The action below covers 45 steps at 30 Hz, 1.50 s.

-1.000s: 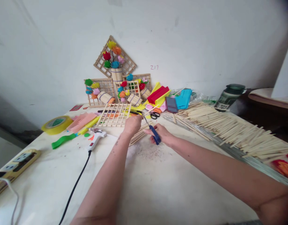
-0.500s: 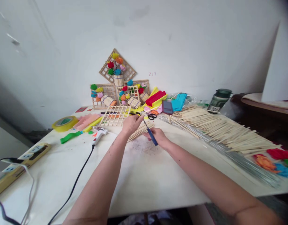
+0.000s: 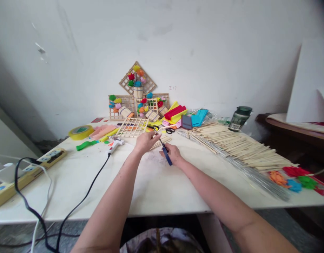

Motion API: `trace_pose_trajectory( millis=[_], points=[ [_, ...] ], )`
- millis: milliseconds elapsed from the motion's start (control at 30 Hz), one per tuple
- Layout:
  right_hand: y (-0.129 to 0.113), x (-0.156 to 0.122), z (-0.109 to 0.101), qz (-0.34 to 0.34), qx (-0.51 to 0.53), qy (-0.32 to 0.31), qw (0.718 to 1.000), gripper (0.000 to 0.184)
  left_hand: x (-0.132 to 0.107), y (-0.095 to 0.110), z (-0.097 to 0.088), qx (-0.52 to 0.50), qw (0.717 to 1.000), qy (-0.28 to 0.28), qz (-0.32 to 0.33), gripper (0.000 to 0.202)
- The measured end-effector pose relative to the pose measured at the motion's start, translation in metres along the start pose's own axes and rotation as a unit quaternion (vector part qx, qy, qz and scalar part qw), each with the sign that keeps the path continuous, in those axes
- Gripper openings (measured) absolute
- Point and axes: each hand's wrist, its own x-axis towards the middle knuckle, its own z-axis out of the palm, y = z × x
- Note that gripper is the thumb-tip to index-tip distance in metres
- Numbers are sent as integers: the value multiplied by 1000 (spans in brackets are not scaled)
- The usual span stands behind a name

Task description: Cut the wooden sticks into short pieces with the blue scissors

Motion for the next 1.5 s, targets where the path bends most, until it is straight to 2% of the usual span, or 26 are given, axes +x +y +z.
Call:
trace_pose_trajectory(
  millis=[167, 300, 400, 500, 733, 833, 1067, 1233, 1500],
  points=[
    [3, 2, -4, -3, 101, -51, 994, 15, -10, 2, -4, 11, 1000, 0, -14, 50],
    [-1, 1, -14, 42, 219, -124, 967, 17, -12, 1, -10, 40, 999, -9, 4, 48],
    [-2, 0, -21, 56, 264, -151, 951, 15, -11, 0, -12, 48, 998, -34, 25, 36],
    [-1, 0, -27, 52, 269, -167, 947, 10, -11, 1, -9, 43, 998, -42, 26, 31],
    [0, 1, -37, 89, 290, -200, 932, 6, -15, 6, 13, 120, 992, 40, -30, 41],
    [2, 1, -41, 105, 290, -210, 928, 8, -15, 8, 16, 143, 989, 41, -23, 43],
    [2, -1, -53, 85, 322, -253, 908, 16, -13, 10, 17, 152, 988, 25, 26, 40],
    [-2, -3, -58, 65, 302, -253, 917, 21, -14, 11, 16, 147, 988, 24, 38, 37],
    [-2, -1, -55, 49, 203, -201, 957, 22, -12, 10, 14, 132, 989, 24, 64, 32]
  ],
)
